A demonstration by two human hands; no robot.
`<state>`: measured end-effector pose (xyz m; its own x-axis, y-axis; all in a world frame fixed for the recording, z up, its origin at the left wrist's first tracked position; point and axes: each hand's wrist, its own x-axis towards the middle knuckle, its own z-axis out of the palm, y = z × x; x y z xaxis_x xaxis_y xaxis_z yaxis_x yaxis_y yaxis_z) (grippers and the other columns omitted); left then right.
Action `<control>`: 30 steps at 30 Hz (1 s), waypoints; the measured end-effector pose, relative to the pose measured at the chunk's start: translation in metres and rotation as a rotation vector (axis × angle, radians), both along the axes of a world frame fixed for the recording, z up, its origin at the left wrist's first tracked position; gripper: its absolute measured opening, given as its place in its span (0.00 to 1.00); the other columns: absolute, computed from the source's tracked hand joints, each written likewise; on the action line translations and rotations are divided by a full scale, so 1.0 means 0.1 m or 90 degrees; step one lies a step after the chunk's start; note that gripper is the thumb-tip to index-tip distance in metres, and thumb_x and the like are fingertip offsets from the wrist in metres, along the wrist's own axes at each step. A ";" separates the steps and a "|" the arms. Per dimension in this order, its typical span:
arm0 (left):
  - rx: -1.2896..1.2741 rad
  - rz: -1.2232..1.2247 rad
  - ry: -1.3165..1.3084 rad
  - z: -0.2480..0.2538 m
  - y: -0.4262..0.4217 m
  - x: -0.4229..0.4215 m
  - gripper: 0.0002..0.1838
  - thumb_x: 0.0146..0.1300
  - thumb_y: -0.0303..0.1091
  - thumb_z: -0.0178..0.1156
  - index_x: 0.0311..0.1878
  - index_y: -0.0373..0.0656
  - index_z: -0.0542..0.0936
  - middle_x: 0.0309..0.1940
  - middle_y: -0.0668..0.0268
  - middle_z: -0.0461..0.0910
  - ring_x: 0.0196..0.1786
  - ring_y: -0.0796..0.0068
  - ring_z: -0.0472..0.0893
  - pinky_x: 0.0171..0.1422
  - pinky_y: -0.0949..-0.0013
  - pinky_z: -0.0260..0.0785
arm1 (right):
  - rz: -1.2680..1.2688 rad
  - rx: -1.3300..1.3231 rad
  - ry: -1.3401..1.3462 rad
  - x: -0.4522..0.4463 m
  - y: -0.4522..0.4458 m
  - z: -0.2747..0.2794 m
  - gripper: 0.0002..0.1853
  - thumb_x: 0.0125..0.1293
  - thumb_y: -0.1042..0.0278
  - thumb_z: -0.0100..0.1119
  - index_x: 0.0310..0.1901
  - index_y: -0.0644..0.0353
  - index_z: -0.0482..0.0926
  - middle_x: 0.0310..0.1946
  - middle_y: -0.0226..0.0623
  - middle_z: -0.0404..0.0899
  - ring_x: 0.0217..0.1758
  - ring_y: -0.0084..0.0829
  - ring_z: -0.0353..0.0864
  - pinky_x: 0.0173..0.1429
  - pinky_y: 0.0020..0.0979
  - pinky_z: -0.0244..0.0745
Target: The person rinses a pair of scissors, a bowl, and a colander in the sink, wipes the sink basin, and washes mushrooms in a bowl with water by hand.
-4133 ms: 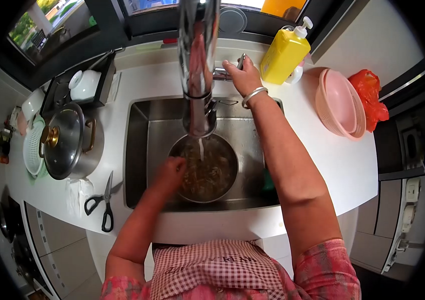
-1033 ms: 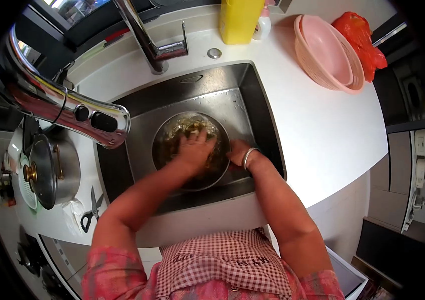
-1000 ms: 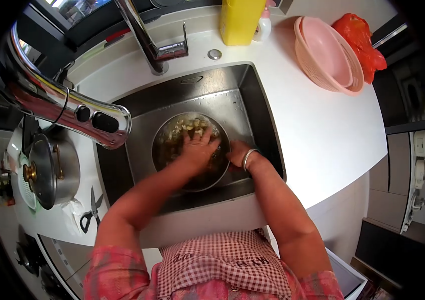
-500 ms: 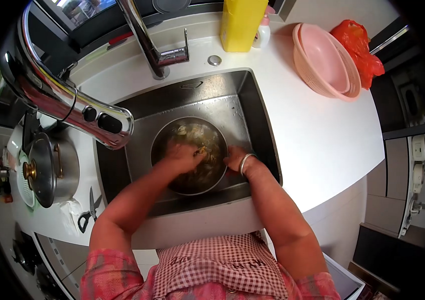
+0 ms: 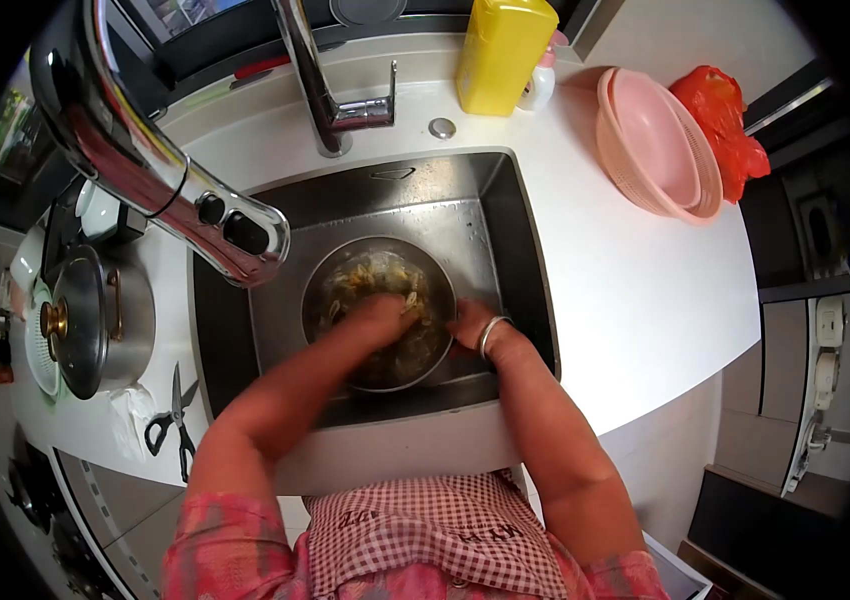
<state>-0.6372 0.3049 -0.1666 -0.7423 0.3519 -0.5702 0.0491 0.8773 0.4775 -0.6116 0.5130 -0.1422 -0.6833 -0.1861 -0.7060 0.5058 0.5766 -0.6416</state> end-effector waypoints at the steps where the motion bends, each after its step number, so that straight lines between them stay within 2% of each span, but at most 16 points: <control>1: -0.016 -0.035 -0.001 0.24 -0.02 0.01 0.25 0.66 0.57 0.61 0.52 0.44 0.84 0.54 0.47 0.82 0.59 0.52 0.82 0.68 0.52 0.69 | 0.003 0.014 -0.011 0.00 0.00 0.04 0.17 0.65 0.73 0.56 0.53 0.70 0.80 0.36 0.51 0.88 0.30 0.39 0.90 0.35 0.37 0.84; 3: -0.048 -0.104 -0.002 0.57 -0.08 -0.02 0.30 0.64 0.58 0.63 0.60 0.45 0.81 0.60 0.46 0.79 0.63 0.50 0.79 0.69 0.52 0.69 | 0.028 0.026 0.002 0.00 0.02 -0.06 0.16 0.65 0.73 0.56 0.52 0.70 0.80 0.35 0.50 0.87 0.29 0.39 0.90 0.35 0.37 0.84; 5: -0.078 -0.112 0.267 0.44 -0.27 0.13 0.35 0.61 0.58 0.67 0.66 0.47 0.76 0.67 0.47 0.72 0.65 0.49 0.77 0.69 0.52 0.69 | 0.035 0.036 -0.001 -0.02 0.03 -0.08 0.15 0.65 0.73 0.56 0.51 0.70 0.81 0.35 0.50 0.87 0.29 0.39 0.90 0.34 0.37 0.84; 7: -0.103 -0.100 0.312 0.36 -0.37 0.17 0.41 0.57 0.57 0.70 0.70 0.48 0.71 0.72 0.48 0.65 0.68 0.48 0.74 0.70 0.52 0.69 | 0.022 0.043 -0.023 -0.03 0.01 0.01 0.15 0.65 0.73 0.56 0.51 0.69 0.81 0.35 0.49 0.87 0.29 0.38 0.90 0.34 0.37 0.84; 9: -0.124 -0.068 0.136 0.33 -0.40 0.14 0.46 0.54 0.56 0.73 0.73 0.50 0.67 0.77 0.50 0.57 0.71 0.46 0.71 0.72 0.52 0.68 | 0.002 0.013 -0.024 0.00 0.00 0.03 0.15 0.65 0.73 0.56 0.51 0.68 0.81 0.34 0.47 0.87 0.29 0.38 0.90 0.33 0.37 0.84; 12: -0.023 -0.050 0.045 -0.28 -0.47 0.20 0.40 0.61 0.63 0.65 0.69 0.47 0.74 0.68 0.46 0.72 0.69 0.47 0.74 0.73 0.53 0.67 | -0.001 -0.004 -0.001 0.00 0.00 -0.02 0.15 0.65 0.73 0.57 0.51 0.68 0.82 0.35 0.46 0.88 0.29 0.38 0.90 0.31 0.37 0.84; 15: 0.175 0.193 -0.163 -0.35 -0.42 0.14 0.39 0.62 0.64 0.63 0.66 0.43 0.77 0.61 0.46 0.79 0.67 0.45 0.76 0.73 0.53 0.67 | 0.007 -0.015 0.023 0.00 0.03 -0.26 0.15 0.64 0.73 0.58 0.51 0.68 0.82 0.35 0.47 0.88 0.29 0.38 0.89 0.30 0.36 0.84; 18: 0.017 0.051 -0.002 0.02 -0.31 0.07 0.32 0.63 0.56 0.66 0.64 0.46 0.78 0.56 0.50 0.83 0.62 0.44 0.79 0.69 0.50 0.69 | 0.019 -0.013 0.012 0.00 0.04 -0.30 0.15 0.64 0.74 0.57 0.50 0.69 0.83 0.34 0.47 0.88 0.29 0.38 0.89 0.30 0.37 0.84; 21: -0.125 -0.105 0.126 0.38 -0.25 0.02 0.37 0.59 0.59 0.68 0.67 0.47 0.76 0.60 0.48 0.80 0.64 0.47 0.79 0.70 0.49 0.69 | 0.014 -0.015 0.012 -0.01 0.05 -0.26 0.14 0.63 0.75 0.56 0.49 0.70 0.83 0.34 0.48 0.88 0.29 0.39 0.90 0.31 0.37 0.84; 24: -0.100 -0.073 0.472 0.35 -0.25 0.08 0.42 0.56 0.59 0.71 0.70 0.48 0.73 0.61 0.46 0.79 0.65 0.51 0.79 0.71 0.49 0.68 | 0.024 0.003 -0.019 -0.03 0.03 -0.24 0.14 0.63 0.75 0.56 0.48 0.70 0.83 0.34 0.48 0.88 0.29 0.39 0.90 0.32 0.37 0.85; 26: -0.084 -0.056 0.397 0.20 -0.20 0.05 0.41 0.57 0.54 0.71 0.71 0.49 0.72 0.62 0.48 0.79 0.67 0.49 0.77 0.72 0.46 0.67 | 0.032 0.018 -0.037 -0.03 0.03 -0.23 0.15 0.63 0.74 0.57 0.49 0.70 0.83 0.35 0.48 0.88 0.30 0.39 0.90 0.32 0.38 0.85; 28: -0.050 -0.061 0.288 -0.25 -0.17 -0.04 0.40 0.57 0.51 0.71 0.72 0.49 0.72 0.62 0.48 0.79 0.67 0.48 0.77 0.72 0.48 0.67 | 0.031 0.024 -0.037 -0.04 0.05 -0.26 0.15 0.63 0.73 0.58 0.49 0.70 0.83 0.35 0.49 0.88 0.30 0.39 0.90 0.32 0.37 0.85; 29: -0.025 -0.077 0.216 -0.66 -0.18 -0.13 0.40 0.57 0.50 0.71 0.71 0.48 0.72 0.61 0.47 0.79 0.66 0.48 0.78 0.71 0.52 0.68 | 0.020 0.010 -0.026 -0.03 0.06 -0.29 0.15 0.63 0.72 0.58 0.49 0.69 0.83 0.35 0.48 0.88 0.31 0.39 0.90 0.33 0.37 0.85; 30: -0.001 -0.092 0.144 -0.87 -0.18 -0.17 0.39 0.56 0.50 0.70 0.71 0.48 0.72 0.61 0.45 0.79 0.65 0.49 0.78 0.71 0.55 0.69 | 0.010 -0.006 -0.015 -0.01 0.06 -0.35 0.15 0.63 0.71 0.59 0.49 0.69 0.83 0.35 0.48 0.88 0.32 0.39 0.90 0.33 0.38 0.85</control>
<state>-0.6543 0.2874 -0.2537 -0.7932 0.4620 -0.3967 0.2786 0.8546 0.4383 -0.6124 0.5192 -0.1769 -0.6632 -0.2027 -0.7204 0.5126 0.5784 -0.6346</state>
